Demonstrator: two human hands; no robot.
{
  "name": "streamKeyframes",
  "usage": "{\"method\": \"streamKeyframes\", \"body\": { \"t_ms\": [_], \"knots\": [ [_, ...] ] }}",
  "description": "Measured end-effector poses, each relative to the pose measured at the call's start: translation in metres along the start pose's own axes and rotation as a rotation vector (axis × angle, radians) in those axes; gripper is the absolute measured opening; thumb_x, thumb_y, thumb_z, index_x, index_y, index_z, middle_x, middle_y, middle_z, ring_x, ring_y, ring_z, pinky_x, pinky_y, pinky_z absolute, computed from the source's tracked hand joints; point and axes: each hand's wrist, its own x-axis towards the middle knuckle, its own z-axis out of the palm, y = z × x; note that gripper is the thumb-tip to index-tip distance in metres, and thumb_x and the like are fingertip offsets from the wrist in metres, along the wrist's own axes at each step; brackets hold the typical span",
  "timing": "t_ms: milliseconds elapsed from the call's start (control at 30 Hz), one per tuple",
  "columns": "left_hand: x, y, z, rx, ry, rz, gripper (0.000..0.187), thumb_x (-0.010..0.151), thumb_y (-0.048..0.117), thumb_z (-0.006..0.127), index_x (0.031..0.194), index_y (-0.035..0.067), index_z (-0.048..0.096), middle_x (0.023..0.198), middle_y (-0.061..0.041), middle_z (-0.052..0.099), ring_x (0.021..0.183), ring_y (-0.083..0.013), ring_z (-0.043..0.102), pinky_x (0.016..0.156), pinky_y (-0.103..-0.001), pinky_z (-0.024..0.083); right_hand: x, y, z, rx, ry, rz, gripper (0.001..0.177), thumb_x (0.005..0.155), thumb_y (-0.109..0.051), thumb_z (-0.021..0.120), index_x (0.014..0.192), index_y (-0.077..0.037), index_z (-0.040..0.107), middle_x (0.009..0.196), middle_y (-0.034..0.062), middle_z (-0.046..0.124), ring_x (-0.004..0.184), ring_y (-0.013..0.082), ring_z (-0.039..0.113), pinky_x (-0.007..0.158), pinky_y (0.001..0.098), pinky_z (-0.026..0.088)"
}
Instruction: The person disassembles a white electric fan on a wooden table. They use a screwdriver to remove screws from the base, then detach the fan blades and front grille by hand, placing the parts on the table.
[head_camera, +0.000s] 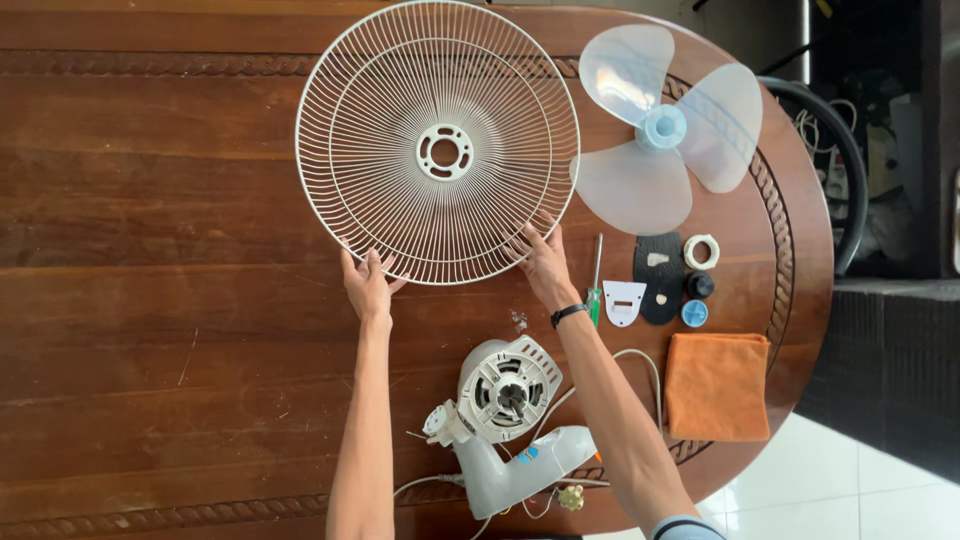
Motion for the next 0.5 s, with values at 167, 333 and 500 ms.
{"method": "streamKeyframes", "body": {
  "t_ms": [167,333,500],
  "knots": [
    [-0.027,-0.006,0.017,0.318,0.116,0.537,0.079,0.101,0.012,0.062,0.16,0.003,0.01,0.154,-0.034,0.036,0.136,-0.047,0.049,0.11,-0.057,0.045,-0.009,-0.008,-0.021,-0.076,0.056,-0.056,0.044,0.104,-0.029,0.057,0.142,-0.014,0.044,0.136,0.0157,0.061,0.119,0.0279,0.066,0.095,0.0408,0.06],
    [-0.073,0.021,0.062,0.702,0.117,0.899,0.056,0.093,0.004,0.064,0.145,0.002,0.043,0.149,-0.034,0.041,0.141,-0.0474,0.039,0.112,-0.058,0.035,0.0,-0.018,-0.082,-0.08,0.431,-0.202,0.033,0.102,-0.029,0.058,0.124,-0.005,0.053,0.107,0.0133,0.065,0.078,0.0219,0.07,0.062,0.0364,0.061],
    [-0.091,0.045,0.147,0.781,-0.517,0.833,0.036,0.099,0.006,0.06,0.135,0.008,0.063,0.147,-0.014,0.056,0.142,-0.0306,0.05,0.121,-0.046,0.038,0.012,-0.04,-0.141,-0.081,0.802,-0.377,0.034,0.101,-0.026,0.064,0.119,-0.002,0.049,0.1,0.0115,0.061,0.064,0.0183,0.066,0.047,0.0313,0.056]
  ]
}}
